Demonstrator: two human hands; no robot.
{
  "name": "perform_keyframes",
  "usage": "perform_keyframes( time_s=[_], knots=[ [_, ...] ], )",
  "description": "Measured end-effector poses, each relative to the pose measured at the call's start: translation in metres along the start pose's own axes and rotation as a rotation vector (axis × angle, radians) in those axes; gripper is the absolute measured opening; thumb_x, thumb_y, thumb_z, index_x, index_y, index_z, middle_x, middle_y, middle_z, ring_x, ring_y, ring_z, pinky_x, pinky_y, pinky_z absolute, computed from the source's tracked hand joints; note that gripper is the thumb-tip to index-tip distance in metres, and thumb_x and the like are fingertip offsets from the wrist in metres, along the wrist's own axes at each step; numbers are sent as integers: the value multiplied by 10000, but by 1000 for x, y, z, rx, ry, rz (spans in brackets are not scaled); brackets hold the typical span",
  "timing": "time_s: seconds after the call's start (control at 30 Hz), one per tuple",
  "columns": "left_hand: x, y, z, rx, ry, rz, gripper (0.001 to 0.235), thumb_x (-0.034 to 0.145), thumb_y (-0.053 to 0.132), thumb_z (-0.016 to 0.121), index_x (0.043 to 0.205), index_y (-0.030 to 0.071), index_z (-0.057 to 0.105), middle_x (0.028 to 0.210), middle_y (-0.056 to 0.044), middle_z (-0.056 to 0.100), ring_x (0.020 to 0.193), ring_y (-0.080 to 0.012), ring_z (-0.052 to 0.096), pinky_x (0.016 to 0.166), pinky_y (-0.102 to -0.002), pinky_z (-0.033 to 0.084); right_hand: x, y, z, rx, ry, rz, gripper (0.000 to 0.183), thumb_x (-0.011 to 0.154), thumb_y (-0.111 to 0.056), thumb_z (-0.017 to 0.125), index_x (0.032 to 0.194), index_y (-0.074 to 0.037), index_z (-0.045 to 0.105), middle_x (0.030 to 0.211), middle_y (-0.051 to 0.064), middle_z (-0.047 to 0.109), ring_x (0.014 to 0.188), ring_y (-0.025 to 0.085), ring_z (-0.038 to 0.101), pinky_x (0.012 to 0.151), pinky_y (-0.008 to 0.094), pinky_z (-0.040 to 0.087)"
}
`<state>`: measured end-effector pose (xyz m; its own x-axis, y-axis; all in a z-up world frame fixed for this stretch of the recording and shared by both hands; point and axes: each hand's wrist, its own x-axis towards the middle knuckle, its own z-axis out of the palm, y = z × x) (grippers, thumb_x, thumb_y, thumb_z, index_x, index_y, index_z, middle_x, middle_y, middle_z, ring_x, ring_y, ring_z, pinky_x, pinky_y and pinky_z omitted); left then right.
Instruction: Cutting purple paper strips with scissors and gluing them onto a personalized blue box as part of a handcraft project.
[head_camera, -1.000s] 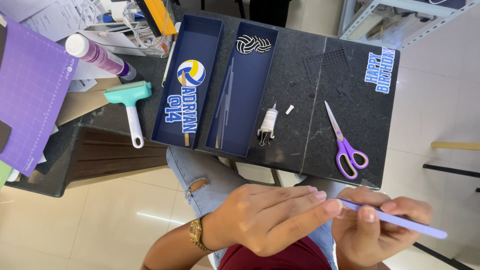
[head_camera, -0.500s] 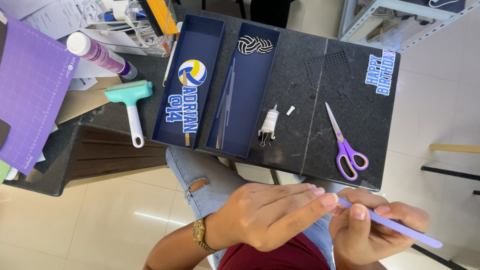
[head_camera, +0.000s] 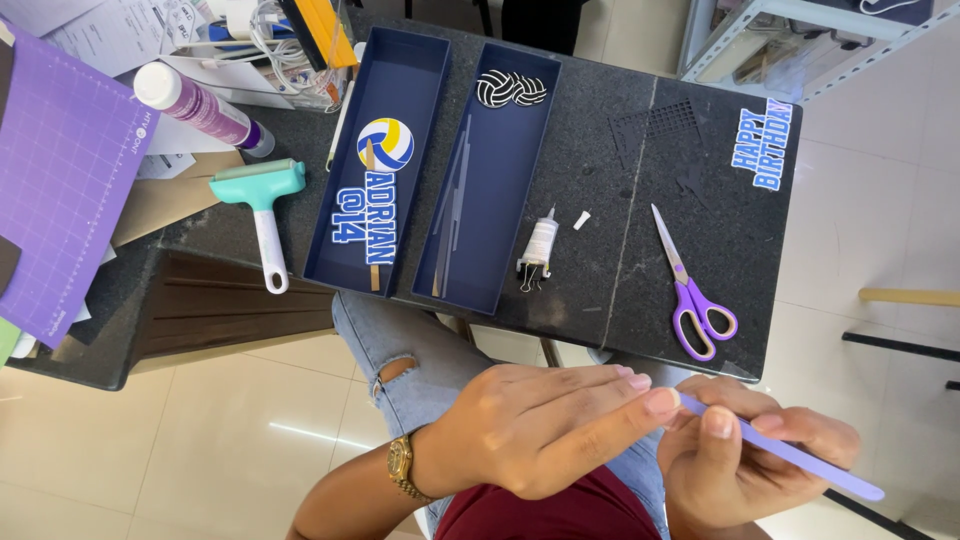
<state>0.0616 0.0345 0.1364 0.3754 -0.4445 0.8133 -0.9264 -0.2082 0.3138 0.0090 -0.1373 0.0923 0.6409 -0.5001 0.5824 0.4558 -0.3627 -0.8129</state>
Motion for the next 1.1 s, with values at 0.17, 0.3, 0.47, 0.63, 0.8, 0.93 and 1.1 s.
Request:
perform_keyframes(
  time_s=[0.17,0.3,0.47,0.63,0.8,0.93,1.1],
  knots=[
    [-6,0,-3,-177,-82,-107,249,1139,-9,512,1377,-69,550,1218,-168,763,1113,-293,806,938,-358,693,0,4,-9,-93,-106,-227,259,1007,-183,454,1095,-156,213,488,105,392,361,222,483,408,327,432],
    [-15,0,3,-228,-64,-186,459,1055,-52,785,1416,-54,501,1297,-156,717,1113,-255,798,980,-361,703,-9,42,-64,-109,-236,-596,392,1090,-107,402,1475,-185,396,981,64,619,570,178,610,478,376,527],
    [-6,-1,-9,-996,-141,-699,239,1009,200,675,1208,69,691,1106,-115,775,1031,-206,792,969,-276,652,43,55,-85,27,-868,-1260,72,909,-51,728,964,-89,700,973,-96,645,844,-92,638,757,23,587],
    [-19,0,-9,-1462,-287,-985,327,1061,275,609,1219,9,714,1126,-182,751,962,-177,727,781,-251,632,50,73,-82,58,-795,-1985,128,988,-46,646,1115,-30,635,1128,-37,668,956,8,649,902,55,518],
    [-32,-4,3,-1668,-301,-974,261,1088,233,634,1177,7,729,1193,-170,736,922,-206,734,682,-244,607,49,74,-87,150,-818,-2133,201,1037,86,517,1207,72,622,1237,89,656,1086,122,665,1117,147,531],
    [-34,-4,3,-1815,-312,-1024,250,1066,246,686,1127,10,742,1122,-149,706,873,-158,718,648,-185,557,48,68,-75,145,-805,-2158,228,1017,92,510,1217,87,620,1225,110,649,1044,118,644,1065,141,528],
    [-38,-5,6,-1879,-351,-1037,213,1070,208,688,1107,6,746,1129,-157,702,859,-140,712,630,-165,533,49,65,-62,290,-741,-1851,105,1029,-28,691,1133,-44,688,1099,-42,715,891,-41,657,852,22,540]
  ],
)
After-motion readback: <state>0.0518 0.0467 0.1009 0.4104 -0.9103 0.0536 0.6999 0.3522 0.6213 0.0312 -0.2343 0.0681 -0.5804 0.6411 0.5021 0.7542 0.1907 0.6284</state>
